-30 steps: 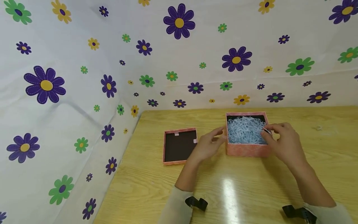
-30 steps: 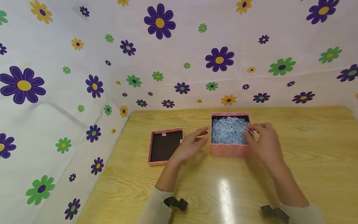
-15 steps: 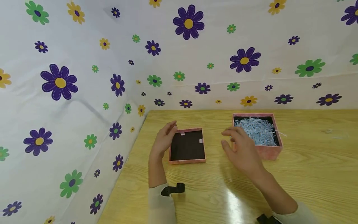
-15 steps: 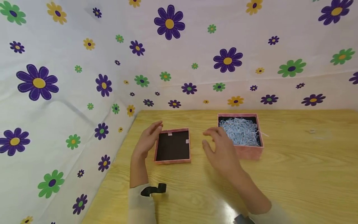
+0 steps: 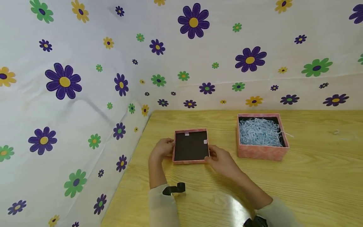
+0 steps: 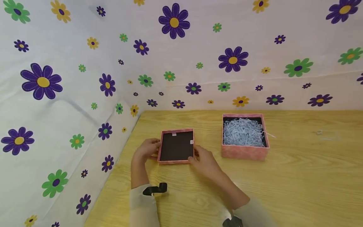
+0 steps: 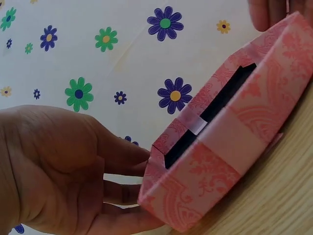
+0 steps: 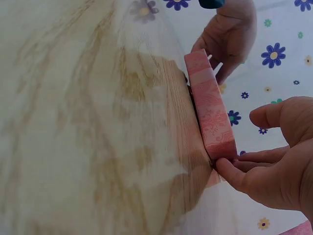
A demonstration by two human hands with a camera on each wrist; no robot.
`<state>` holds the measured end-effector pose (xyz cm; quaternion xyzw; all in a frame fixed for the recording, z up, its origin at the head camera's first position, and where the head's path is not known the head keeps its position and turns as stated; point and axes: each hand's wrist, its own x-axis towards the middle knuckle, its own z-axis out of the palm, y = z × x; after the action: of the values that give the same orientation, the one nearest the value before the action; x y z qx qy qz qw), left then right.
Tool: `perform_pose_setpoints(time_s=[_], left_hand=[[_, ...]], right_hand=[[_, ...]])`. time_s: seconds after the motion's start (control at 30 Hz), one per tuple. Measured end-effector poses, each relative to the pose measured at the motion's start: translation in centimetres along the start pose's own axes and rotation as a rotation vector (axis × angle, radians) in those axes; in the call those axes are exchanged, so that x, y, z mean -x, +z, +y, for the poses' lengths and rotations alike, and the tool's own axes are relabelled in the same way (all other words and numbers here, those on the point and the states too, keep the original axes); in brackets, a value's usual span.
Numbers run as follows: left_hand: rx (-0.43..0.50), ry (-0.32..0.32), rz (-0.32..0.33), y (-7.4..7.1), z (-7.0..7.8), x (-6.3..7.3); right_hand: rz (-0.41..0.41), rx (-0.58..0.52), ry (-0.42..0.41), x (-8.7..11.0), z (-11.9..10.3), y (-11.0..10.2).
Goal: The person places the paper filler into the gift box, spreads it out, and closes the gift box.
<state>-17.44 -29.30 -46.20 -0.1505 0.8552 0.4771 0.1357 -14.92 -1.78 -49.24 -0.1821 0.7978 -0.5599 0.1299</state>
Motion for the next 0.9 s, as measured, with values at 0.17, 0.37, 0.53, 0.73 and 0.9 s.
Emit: perform_pose_setpoints(time_s=[0.17, 0.37, 0.53, 0.73, 0.9], left_hand=[[-0.004, 0.026, 0.021, 0.4, 0.6, 0.3], [0.096, 0.134, 0.044, 0.8, 3.3, 1.8], [0.133, 0.250, 0.054, 2.0, 6.4, 3.3], [0.171, 0.355, 0.050, 4.8, 9.3, 4.3], [0.185, 0.441, 0.034, 7.9, 10.7, 4.5]], right_hand=[[0.036, 0.025, -0.054, 0.3, -0.8, -0.8], [0.105, 0.090, -0.130, 1.4, -3.3, -3.8], [0.192, 0.126, -0.139, 2.6, -4.9, -7.1], [0.293, 0.158, -0.128, 4.0, -5.5, -11.6], [0.346, 0.188, -0.079, 5.4, -5.2, -14.9]])
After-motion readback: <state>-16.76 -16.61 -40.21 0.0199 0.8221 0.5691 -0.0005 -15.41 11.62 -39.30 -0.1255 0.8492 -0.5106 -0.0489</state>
